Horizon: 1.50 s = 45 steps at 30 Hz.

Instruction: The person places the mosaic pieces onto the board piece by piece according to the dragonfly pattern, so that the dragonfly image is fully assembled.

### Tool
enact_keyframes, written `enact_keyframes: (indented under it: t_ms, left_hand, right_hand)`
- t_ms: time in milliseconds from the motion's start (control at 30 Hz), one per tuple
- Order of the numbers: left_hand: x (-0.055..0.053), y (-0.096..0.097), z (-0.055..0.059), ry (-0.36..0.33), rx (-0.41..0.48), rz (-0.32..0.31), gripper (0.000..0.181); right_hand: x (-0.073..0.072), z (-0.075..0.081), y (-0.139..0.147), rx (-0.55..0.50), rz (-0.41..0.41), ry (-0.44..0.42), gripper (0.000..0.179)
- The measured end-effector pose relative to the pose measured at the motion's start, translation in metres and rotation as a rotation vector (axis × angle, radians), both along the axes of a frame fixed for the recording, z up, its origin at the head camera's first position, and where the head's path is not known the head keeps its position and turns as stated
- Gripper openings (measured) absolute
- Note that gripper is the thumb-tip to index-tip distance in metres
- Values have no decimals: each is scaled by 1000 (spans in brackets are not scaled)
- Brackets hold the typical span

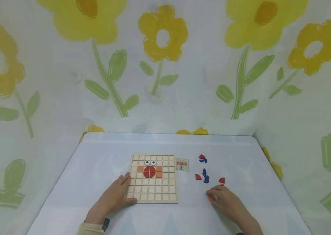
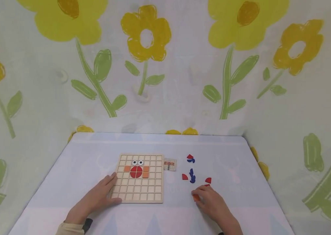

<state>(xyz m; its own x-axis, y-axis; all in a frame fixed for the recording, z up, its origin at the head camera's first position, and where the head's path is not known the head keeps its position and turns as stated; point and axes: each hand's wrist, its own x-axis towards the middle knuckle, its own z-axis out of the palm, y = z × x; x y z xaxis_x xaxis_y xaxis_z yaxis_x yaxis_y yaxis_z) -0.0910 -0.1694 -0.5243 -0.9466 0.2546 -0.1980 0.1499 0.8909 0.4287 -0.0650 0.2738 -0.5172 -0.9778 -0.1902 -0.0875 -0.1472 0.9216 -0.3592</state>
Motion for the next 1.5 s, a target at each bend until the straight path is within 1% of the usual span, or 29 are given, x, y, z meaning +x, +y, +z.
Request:
enact_keyframes:
  t_ms: [133,300,600,900,1100,1233,1500]
  left_hand:
    - [2,0,2,-7,7,7,108]
    - [4,-1,3,-12,8,8,108]
    - [3,1,-1,-7,1,10,108]
    - [4,1,-2,-7,3,7,108]
    - [5,-1,2,-9,21,12,106]
    - [6,-1,2,-12,15,11,106]
    - [4,0,4,14,24,6,105]
  right_hand:
    - [-1,-2,0,15,12,8,31]
    - [-1,-4,1,37,15,-5,29]
    - [-3,-4,3,52,10,3,26]
    - [-6,-6,3,34,-7,-42,24]
    - [-7,-6,1,35,-9,-45,23]
    - [-8,-6,1,34,-5,-63,21]
    - [-10,-3,-2,22,12,-43,21]
